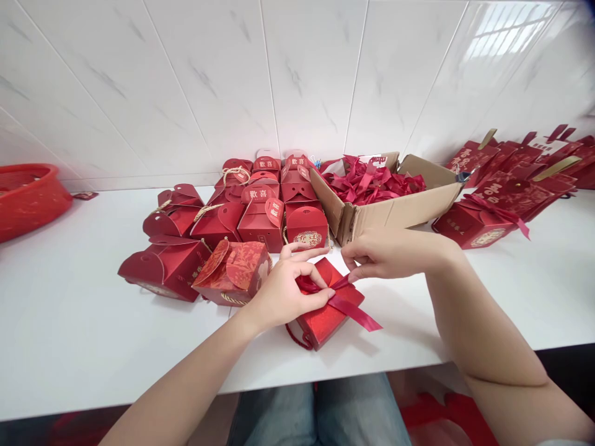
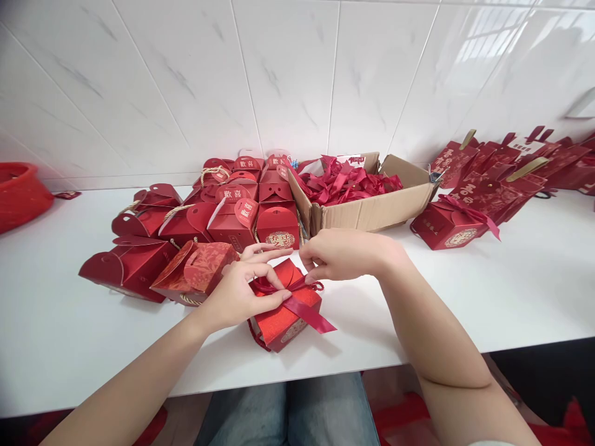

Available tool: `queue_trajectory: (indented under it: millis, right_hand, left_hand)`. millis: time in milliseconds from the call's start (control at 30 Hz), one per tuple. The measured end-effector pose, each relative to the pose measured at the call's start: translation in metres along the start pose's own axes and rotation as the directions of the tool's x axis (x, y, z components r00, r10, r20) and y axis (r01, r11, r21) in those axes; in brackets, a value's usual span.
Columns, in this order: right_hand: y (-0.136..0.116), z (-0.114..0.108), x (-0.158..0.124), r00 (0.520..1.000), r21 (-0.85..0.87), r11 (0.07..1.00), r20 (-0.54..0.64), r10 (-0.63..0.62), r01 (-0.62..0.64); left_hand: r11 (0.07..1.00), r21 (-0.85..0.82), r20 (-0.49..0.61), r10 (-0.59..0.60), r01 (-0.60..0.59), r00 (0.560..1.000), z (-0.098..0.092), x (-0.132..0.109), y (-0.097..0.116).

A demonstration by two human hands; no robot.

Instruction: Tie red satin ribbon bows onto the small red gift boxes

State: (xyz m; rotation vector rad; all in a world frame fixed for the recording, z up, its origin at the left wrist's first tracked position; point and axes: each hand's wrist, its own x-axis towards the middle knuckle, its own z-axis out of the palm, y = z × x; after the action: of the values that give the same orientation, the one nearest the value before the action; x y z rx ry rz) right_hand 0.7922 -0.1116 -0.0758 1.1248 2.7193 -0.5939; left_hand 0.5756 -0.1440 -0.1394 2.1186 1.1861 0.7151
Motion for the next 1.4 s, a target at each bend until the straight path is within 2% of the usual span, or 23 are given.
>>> queue_trajectory:
  millis: [167, 367, 567, 633, 700, 833, 967, 1133, 1267, 1400]
  right_hand:
    - [0.004, -0.003, -0.002, 1.000, 0.028, 1.000, 0.015, -0.013, 0.013]
    - [-0.004, -0.003, -0.003, 1.000, -0.014, 1.000, 0.000, -0.003, 0.003]
    - [-0.002, -0.010, -0.008, 0.996, 0.103, 0.994, 0.085, -0.033, 0.025]
    - [-0.001, -0.012, -0.011, 0.998, 0.124, 0.992, 0.054, -0.014, 0.008]
    - [-0.001, -0.012, -0.012, 0.999, 0.141, 0.990, -0.030, -0.016, 0.020]
    - [-0.013, -0.005, -0.004, 0.973, 0.148, 0.982, -0.216, -0.082, 0.116]
    - [-0.027, 0.005, 0.009, 0.976, 0.115, 0.983, -0.182, -0.120, 0.142]
    - [-0.033, 0.013, 0.015, 0.976, 0.073, 0.988, -0.180, -0.119, 0.133]
    - [-0.033, 0.018, 0.017, 0.971, 0.044, 0.988, -0.193, -0.139, 0.150]
    - [-0.034, 0.021, 0.018, 0.973, -0.008, 0.989, -0.177, -0.144, 0.145]
  left_hand:
    - [0.999, -0.050, 0.021, -0.016, 0.017, 1.000, 0.000, 0.000, -0.002]
    - [0.999, -0.049, 0.051, -0.011, 0.014, 0.999, 0.001, 0.000, -0.003]
    - [0.993, -0.111, 0.068, -0.041, 0.048, 0.997, -0.020, 0.000, -0.001]
    - [0.986, -0.125, 0.087, -0.103, 0.113, 0.991, -0.029, -0.001, -0.002]
    - [0.982, -0.089, 0.128, -0.153, 0.165, 0.980, -0.034, -0.002, -0.003]
    - [0.986, -0.007, 0.181, -0.161, 0.165, 0.970, -0.036, -0.002, -0.003]
    - [0.984, -0.056, 0.172, -0.158, 0.170, 0.972, -0.037, -0.001, 0.001]
    - [0.980, -0.128, 0.240, -0.118, 0.152, 0.964, -0.042, -0.001, 0.002]
    - [0.977, -0.186, 0.177, -0.074, 0.108, 0.981, -0.040, 0.000, 0.000]
    - [0.970, -0.207, 0.153, -0.096, 0.127, 0.984, -0.036, 0.000, 0.000]
